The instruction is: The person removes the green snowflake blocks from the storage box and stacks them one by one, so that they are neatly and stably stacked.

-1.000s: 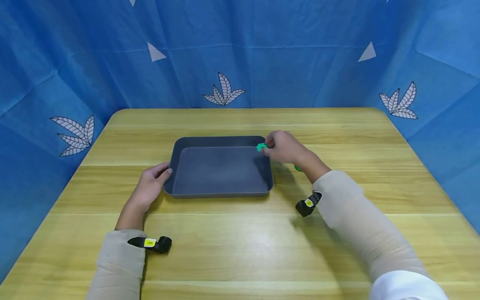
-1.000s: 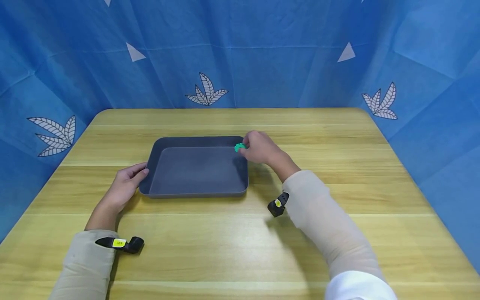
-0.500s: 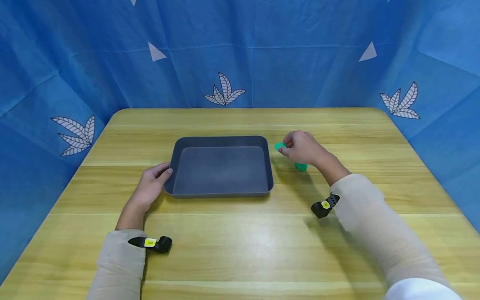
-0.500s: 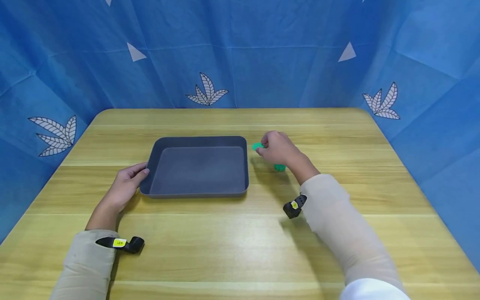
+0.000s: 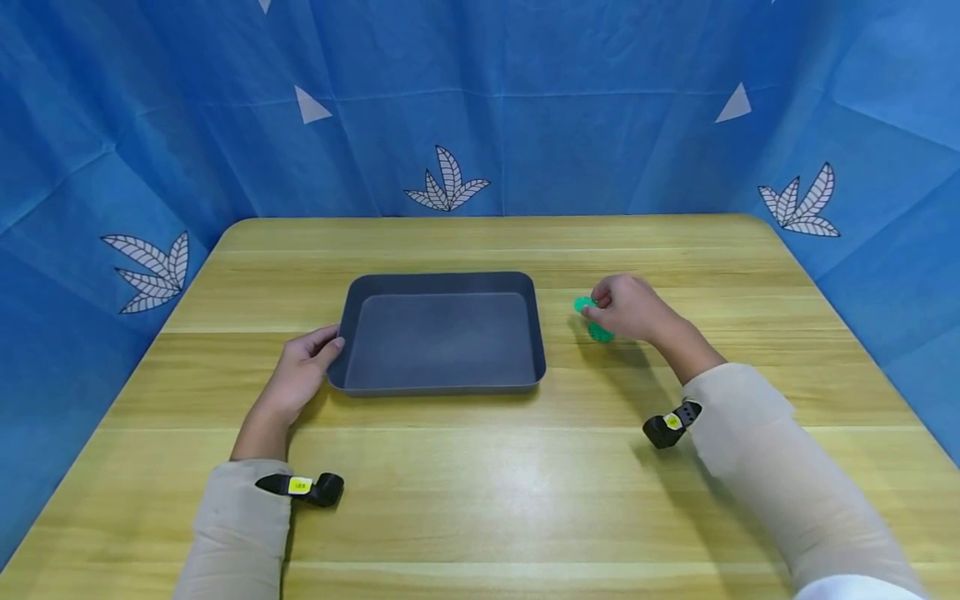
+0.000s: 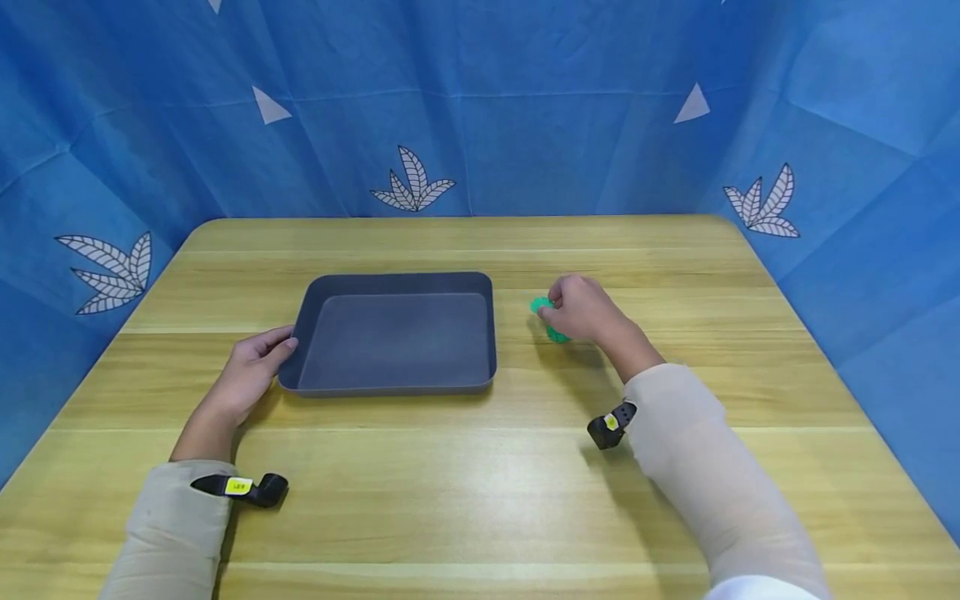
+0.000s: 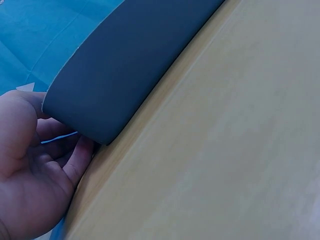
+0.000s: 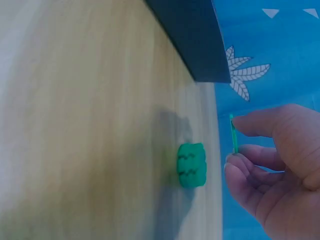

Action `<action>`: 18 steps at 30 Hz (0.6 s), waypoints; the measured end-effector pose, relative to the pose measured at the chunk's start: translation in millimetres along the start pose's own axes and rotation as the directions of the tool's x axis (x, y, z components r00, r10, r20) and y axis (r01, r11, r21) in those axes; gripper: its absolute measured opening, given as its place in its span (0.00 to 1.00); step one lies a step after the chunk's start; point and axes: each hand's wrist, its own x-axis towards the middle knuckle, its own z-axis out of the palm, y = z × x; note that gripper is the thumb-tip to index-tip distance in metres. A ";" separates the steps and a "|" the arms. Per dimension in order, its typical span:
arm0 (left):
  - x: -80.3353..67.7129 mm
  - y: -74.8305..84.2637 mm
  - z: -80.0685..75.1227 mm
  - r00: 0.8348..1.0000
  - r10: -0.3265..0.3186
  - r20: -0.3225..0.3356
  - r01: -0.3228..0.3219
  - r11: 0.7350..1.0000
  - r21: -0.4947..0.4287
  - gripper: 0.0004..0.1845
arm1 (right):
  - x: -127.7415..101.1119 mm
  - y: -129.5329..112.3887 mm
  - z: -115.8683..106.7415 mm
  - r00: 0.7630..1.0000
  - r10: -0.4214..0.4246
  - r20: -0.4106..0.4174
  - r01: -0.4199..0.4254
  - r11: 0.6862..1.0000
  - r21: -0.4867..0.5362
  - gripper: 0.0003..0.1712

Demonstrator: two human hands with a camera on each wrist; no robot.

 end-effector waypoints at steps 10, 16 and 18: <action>0.8 -0.3 0.9 1.000 -0.001 0.000 0.001 1.000 -0.015 0.28 | -11.4 13.9 2.5 1.000 0.030 -0.006 -0.030 1.000 -0.002 0.24; 0.6 -0.3 0.6 1.000 0.002 -0.003 -0.002 1.000 -0.009 0.28 | -14.2 20.4 4.7 1.000 0.028 -0.008 -0.029 1.000 -0.010 0.23; 0.9 -0.5 0.5 1.000 0.000 -0.006 0.000 1.000 -0.004 0.28 | -14.7 22.2 5.1 1.000 0.030 -0.009 -0.030 1.000 -0.009 0.23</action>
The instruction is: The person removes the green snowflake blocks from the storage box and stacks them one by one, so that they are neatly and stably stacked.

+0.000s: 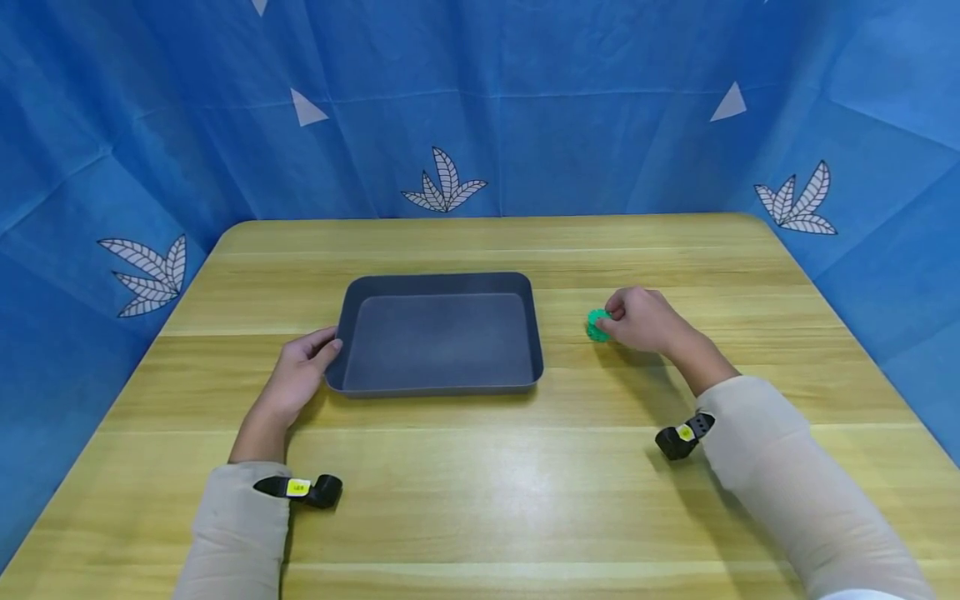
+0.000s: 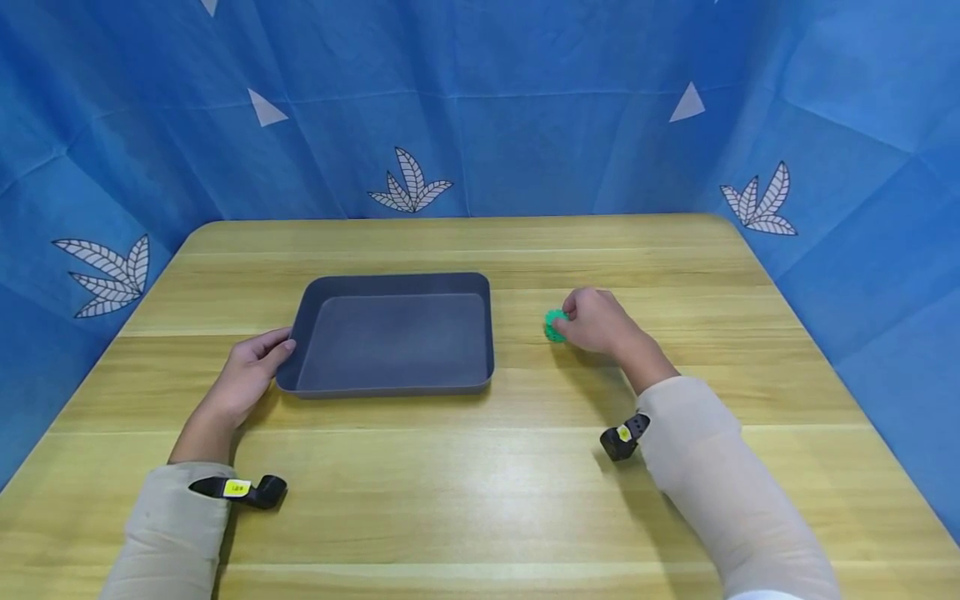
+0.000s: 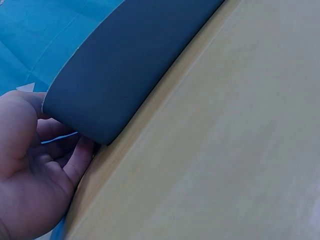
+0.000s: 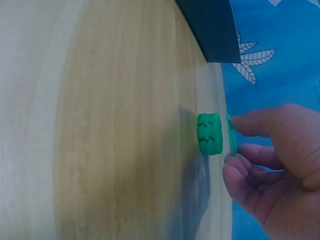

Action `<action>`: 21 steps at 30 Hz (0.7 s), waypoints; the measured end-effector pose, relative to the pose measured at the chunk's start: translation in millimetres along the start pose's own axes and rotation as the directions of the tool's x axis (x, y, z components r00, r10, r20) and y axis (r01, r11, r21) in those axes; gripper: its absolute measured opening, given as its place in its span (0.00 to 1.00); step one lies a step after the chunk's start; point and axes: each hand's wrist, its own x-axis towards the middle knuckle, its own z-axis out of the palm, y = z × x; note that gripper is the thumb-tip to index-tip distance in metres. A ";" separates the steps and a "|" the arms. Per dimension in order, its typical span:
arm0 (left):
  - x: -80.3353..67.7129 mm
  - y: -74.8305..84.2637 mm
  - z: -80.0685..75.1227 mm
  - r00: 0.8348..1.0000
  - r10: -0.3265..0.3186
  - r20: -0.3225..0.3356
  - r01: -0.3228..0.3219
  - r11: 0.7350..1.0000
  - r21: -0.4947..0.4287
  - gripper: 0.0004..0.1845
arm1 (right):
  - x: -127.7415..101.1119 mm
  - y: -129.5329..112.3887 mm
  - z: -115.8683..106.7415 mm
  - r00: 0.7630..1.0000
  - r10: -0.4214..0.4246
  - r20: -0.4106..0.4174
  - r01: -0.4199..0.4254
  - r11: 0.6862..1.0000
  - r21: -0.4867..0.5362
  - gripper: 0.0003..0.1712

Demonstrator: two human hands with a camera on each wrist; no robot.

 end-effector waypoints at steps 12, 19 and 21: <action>1.0 -1.8 -0.7 1.000 -0.006 0.005 0.006 1.000 0.001 0.29 | -2.4 1.3 2.1 1.000 0.009 0.027 -0.010 1.000 0.016 0.22; -0.2 -0.7 -1.1 1.000 -0.003 0.011 0.003 1.000 -0.005 0.28 | -3.2 1.8 4.0 1.000 0.004 0.030 -0.005 1.000 0.013 0.22; -0.4 -0.4 -0.8 1.000 -0.004 0.010 0.004 1.000 -0.006 0.28 | -3.2 2.4 4.5 1.000 0.001 0.025 -0.001 1.000 0.008 0.22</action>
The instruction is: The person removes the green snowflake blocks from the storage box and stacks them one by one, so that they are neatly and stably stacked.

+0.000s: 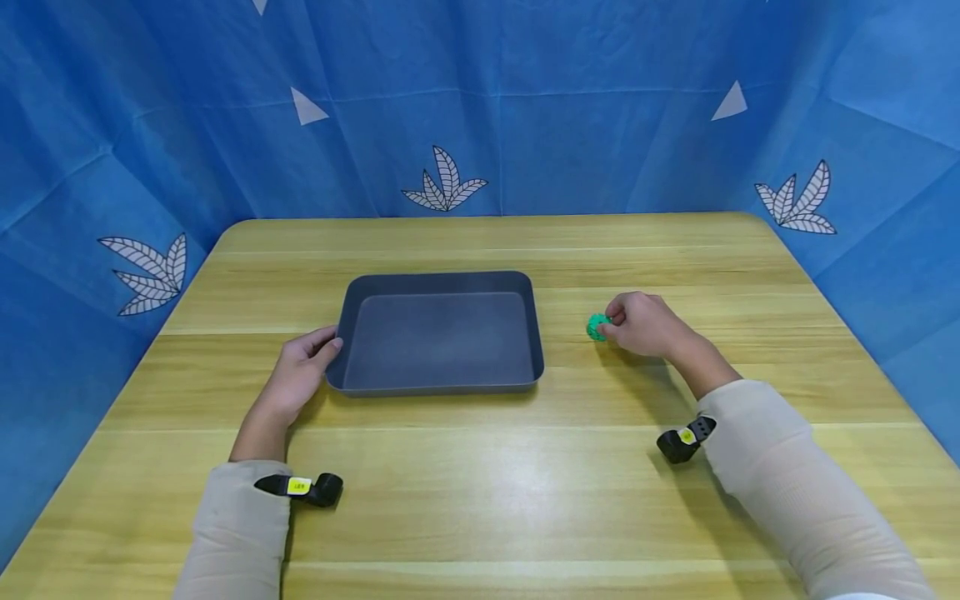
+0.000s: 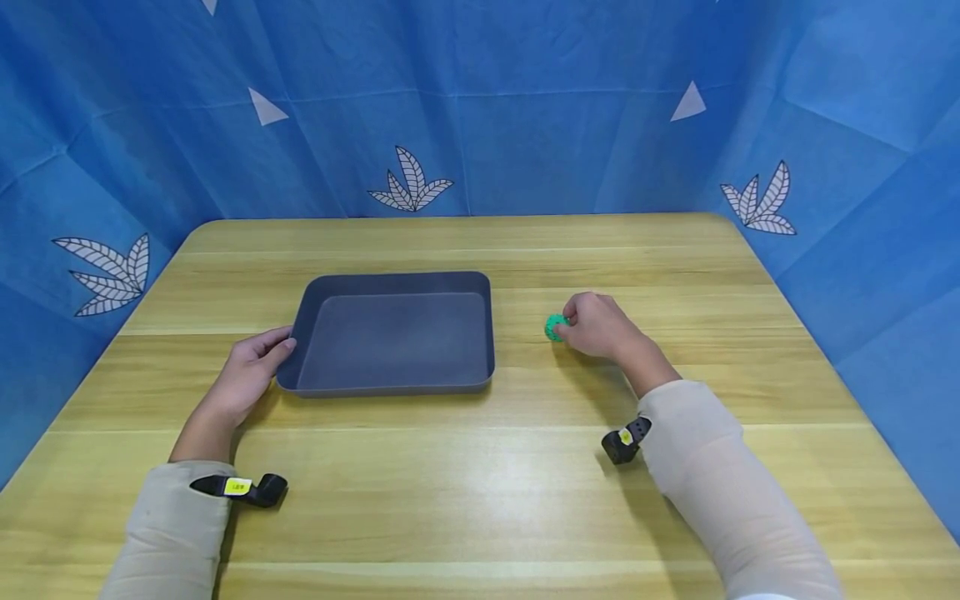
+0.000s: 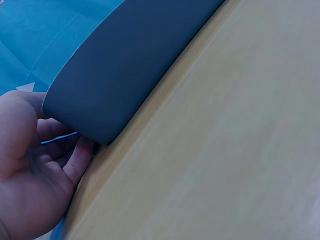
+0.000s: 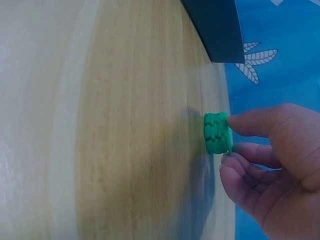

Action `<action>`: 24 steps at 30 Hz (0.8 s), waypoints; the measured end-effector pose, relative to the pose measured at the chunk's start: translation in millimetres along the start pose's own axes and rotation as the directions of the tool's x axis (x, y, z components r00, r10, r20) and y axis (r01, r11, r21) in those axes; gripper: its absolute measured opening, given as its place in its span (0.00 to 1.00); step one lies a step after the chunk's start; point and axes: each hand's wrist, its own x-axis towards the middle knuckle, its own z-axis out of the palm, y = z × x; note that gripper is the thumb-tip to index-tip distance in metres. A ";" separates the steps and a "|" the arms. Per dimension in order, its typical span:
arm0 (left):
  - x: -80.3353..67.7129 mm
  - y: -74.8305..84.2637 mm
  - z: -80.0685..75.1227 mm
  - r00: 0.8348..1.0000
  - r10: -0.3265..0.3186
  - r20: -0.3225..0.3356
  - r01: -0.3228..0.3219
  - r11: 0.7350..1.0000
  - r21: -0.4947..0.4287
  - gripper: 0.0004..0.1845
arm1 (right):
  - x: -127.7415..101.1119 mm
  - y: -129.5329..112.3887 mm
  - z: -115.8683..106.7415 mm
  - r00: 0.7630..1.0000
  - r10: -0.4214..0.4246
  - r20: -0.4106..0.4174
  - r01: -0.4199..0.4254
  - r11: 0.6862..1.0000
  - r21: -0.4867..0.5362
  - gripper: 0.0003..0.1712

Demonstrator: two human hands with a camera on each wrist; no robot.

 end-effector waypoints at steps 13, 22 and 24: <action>-0.5 1.0 0.4 1.000 0.002 -0.006 -0.002 1.000 0.005 0.28 | -1.9 1.2 0.2 1.000 -0.027 -0.003 0.027 1.000 0.000 0.22; 0.1 1.1 1.1 1.000 0.006 -0.008 -0.006 1.000 0.002 0.28 | -3.4 2.2 0.6 1.000 -0.024 0.008 0.024 1.000 0.014 0.23; 0.0 1.1 1.1 1.000 0.007 -0.007 -0.007 1.000 0.000 0.28 | -3.1 2.6 0.5 1.000 -0.026 0.009 0.026 1.000 0.015 0.23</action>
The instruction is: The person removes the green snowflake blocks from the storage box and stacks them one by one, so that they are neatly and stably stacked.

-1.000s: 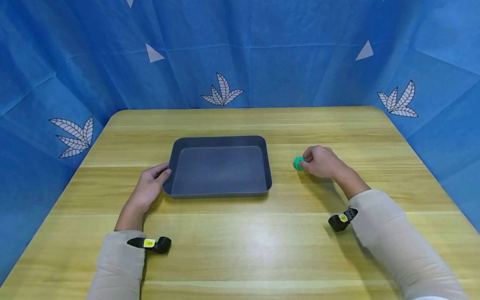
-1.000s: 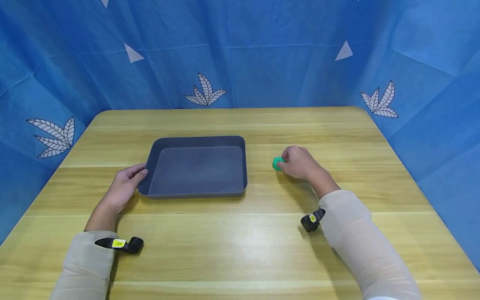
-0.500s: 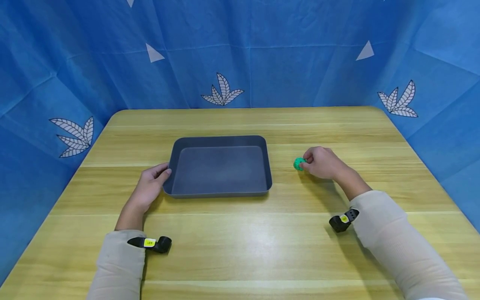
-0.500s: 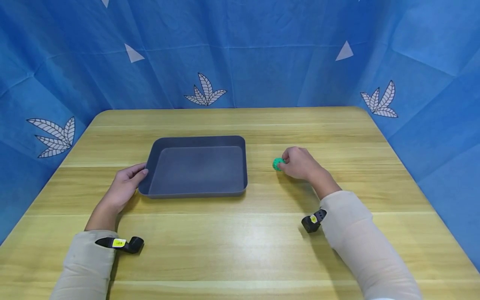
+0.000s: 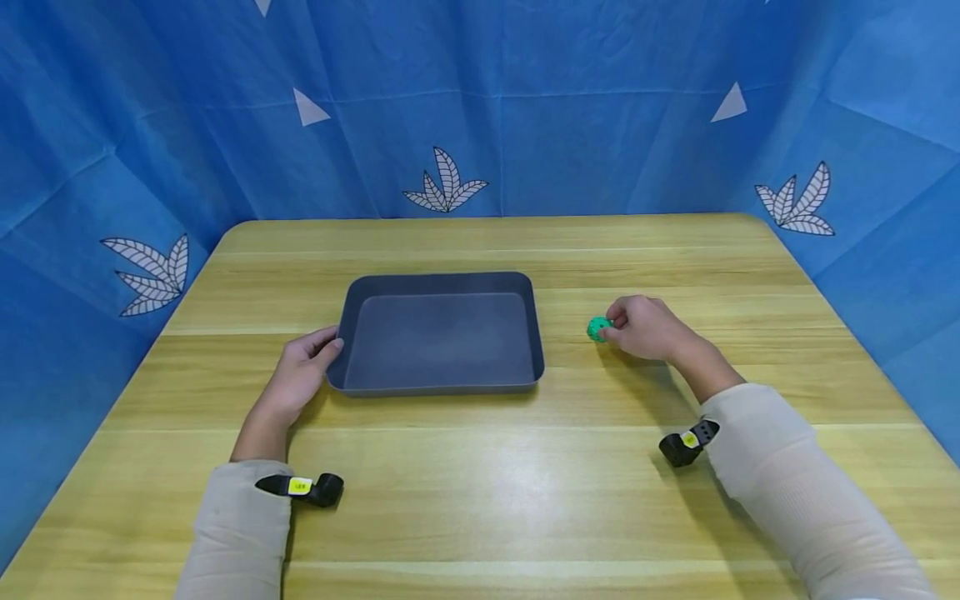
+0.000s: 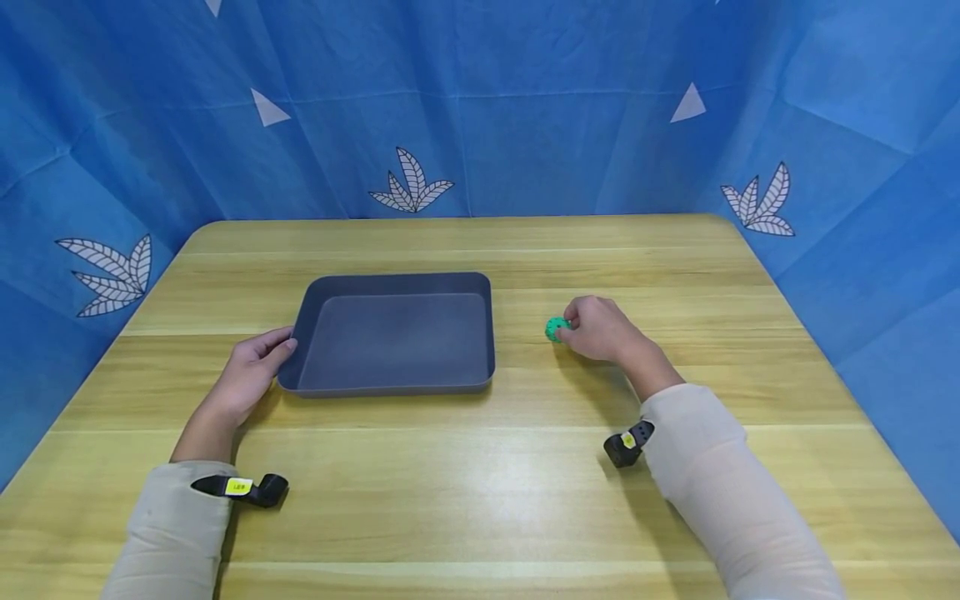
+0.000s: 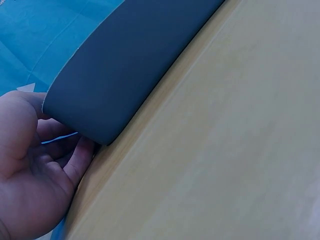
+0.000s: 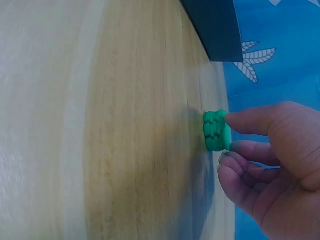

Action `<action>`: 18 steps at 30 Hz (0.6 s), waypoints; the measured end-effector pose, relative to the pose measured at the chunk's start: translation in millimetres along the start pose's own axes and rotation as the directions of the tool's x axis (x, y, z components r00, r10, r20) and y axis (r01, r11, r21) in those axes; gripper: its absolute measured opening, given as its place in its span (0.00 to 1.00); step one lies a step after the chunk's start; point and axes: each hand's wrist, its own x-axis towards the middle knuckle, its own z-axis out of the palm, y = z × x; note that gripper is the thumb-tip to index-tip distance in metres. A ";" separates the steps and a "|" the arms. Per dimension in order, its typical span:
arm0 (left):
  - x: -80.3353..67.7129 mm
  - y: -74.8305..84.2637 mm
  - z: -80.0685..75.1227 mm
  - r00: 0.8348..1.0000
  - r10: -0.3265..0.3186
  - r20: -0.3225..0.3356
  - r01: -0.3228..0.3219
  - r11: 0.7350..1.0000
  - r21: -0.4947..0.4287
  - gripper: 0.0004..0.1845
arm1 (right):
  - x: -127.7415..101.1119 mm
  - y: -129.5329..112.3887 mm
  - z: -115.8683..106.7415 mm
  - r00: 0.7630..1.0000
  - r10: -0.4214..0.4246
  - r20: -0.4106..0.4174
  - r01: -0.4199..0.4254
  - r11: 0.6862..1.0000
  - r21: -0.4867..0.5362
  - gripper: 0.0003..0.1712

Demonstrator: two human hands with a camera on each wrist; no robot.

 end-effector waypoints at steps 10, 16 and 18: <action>3.9 -2.0 2.2 1.000 0.011 -0.012 -0.011 1.000 0.016 0.27 | 0.8 0.6 -4.0 1.000 0.029 -0.010 -0.029 1.000 -0.003 0.27; 2.9 -6.6 -0.6 1.000 -0.003 -0.008 0.003 1.000 0.016 0.28 | 8.1 -3.9 -1.0 1.000 0.003 -0.030 -0.004 1.000 -0.004 0.26; 1.4 -7.3 -3.2 1.000 -0.016 -0.004 0.016 1.000 0.018 0.28 | 11.6 -6.7 -0.1 0.999 -0.005 -0.042 0.004 1.000 -0.010 0.27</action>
